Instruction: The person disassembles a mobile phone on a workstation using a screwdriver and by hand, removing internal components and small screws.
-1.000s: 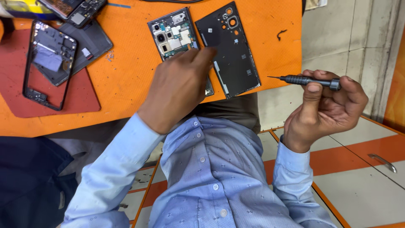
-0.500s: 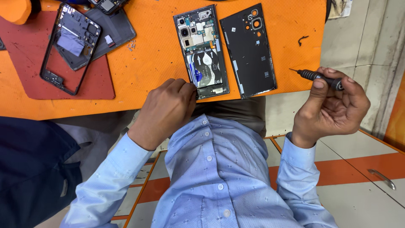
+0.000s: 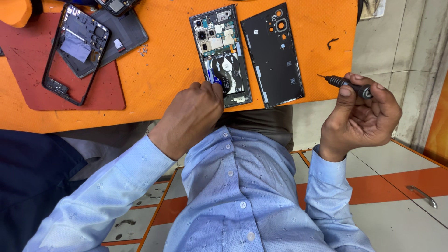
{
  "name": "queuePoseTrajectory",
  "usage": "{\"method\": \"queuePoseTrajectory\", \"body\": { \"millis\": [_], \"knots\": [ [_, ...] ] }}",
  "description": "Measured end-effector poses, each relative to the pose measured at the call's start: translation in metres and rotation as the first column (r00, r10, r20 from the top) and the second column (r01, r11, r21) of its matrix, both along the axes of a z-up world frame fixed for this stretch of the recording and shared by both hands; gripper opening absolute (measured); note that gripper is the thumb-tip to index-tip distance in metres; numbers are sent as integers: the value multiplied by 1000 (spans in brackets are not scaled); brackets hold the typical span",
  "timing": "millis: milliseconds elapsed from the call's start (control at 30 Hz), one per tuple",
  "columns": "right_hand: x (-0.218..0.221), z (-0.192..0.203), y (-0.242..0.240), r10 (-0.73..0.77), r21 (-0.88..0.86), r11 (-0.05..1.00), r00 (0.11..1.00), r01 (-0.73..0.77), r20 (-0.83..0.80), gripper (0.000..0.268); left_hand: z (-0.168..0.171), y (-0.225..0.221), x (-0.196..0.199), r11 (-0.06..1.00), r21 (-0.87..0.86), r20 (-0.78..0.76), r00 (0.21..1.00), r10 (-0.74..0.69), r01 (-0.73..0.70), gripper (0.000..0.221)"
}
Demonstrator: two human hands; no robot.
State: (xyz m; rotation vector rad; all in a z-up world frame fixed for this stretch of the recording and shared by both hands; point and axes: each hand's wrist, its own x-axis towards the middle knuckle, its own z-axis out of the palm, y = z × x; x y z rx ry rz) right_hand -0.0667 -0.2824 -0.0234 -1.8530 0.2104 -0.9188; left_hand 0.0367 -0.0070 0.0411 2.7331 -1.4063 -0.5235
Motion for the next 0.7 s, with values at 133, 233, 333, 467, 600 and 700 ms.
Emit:
{"method": "queuePoseTrajectory", "body": {
  "millis": [133, 233, 333, 467, 600, 700],
  "knots": [
    [-1, -3, 0, 2, 13, 1000, 1000, -2, 3, 34, -4, 2, -1, 992, -75, -77, 993, 94, -100, 8],
    [0, -3, 0, 11, -6, 1000, 1000, -11, 10, 34, -7, 0, -4, 992, -48, -89, 990, 111, -115, 8],
    [0, -4, 0, 7, -15, 1000, 1000, -7, 7, 34, -9, 1, -6, 994, -41, -73, 992, 103, -106, 8],
    [-1, -5, 0, 11, -14, 1000, 1000, -10, 15, 33, -12, 6, -6, 994, -77, 6, 997, 72, -71, 11],
    [0, -8, -2, 2, -47, 999, 999, -1, 33, 33, -6, 9, -3, 965, -187, -95, 981, 166, -182, 15],
    [-3, -10, -3, -3, -26, 1000, 1000, 3, 30, 33, 1, 1, 2, 908, -336, -180, 963, 201, -253, 18]
  ]
}}
